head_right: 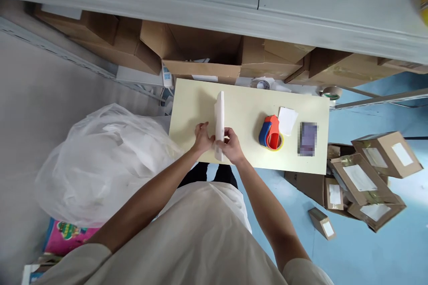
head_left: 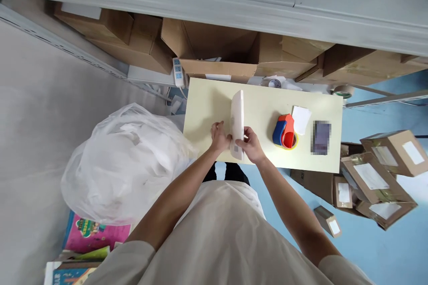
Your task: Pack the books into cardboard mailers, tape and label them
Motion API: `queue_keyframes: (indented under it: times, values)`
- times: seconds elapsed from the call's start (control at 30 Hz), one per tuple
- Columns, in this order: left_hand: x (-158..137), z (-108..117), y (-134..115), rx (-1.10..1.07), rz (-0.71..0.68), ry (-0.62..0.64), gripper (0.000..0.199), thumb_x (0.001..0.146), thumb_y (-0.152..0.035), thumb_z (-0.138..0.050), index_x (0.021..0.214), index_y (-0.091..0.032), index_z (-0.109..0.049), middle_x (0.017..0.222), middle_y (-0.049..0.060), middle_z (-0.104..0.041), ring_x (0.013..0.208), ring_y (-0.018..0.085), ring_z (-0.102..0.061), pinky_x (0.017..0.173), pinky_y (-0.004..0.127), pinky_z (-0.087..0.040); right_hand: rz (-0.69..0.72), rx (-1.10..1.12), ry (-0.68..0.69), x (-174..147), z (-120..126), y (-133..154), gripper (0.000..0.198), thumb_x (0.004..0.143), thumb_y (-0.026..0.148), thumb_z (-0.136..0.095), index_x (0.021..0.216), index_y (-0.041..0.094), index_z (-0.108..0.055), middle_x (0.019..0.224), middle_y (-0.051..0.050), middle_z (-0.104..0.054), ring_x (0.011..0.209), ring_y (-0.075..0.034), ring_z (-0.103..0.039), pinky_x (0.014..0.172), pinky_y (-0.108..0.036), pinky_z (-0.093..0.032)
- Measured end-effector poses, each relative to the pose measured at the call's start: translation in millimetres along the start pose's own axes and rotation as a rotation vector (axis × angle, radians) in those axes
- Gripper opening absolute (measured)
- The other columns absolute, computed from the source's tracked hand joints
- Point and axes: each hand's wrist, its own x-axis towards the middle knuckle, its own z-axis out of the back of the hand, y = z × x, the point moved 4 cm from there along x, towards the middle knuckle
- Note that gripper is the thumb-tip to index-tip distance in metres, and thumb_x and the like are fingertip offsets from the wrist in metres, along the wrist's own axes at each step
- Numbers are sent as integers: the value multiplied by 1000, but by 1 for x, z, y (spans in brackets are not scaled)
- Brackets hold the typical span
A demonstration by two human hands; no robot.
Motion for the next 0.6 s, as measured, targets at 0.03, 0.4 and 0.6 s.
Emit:
queue_keyframes:
  times: [0.03, 0.4, 0.6]
  values:
    - [-1, 11, -4, -44, 3, -26, 51, 71, -16, -55, 122, -20, -50, 128, 12, -50, 122, 28, -48, 102, 45, -41, 4, -53, -8, 1, -10, -1, 36, 62, 24, -63, 95, 23, -49, 91, 2, -56, 67, -12, -54, 59, -27, -45]
    - [16, 88, 35, -378, 205, 55, 28, 70, -36, -63, 90, -17, -57, 77, 4, -65, 71, 20, -64, 65, 33, -53, 93, -375, 179, 22, -100, -30, 45, 67, 32, -68, 108, 21, -53, 113, -10, -53, 95, -22, -58, 79, -39, -53]
    - [47, 85, 59, -70, 212, -2, 28, 72, -28, -55, 97, -17, -59, 96, 9, -67, 92, 24, -64, 78, 33, -50, -130, -668, -222, 15, -35, -67, 61, 78, 29, -57, 135, 19, -37, 130, -18, -43, 124, -33, -44, 103, -53, -35]
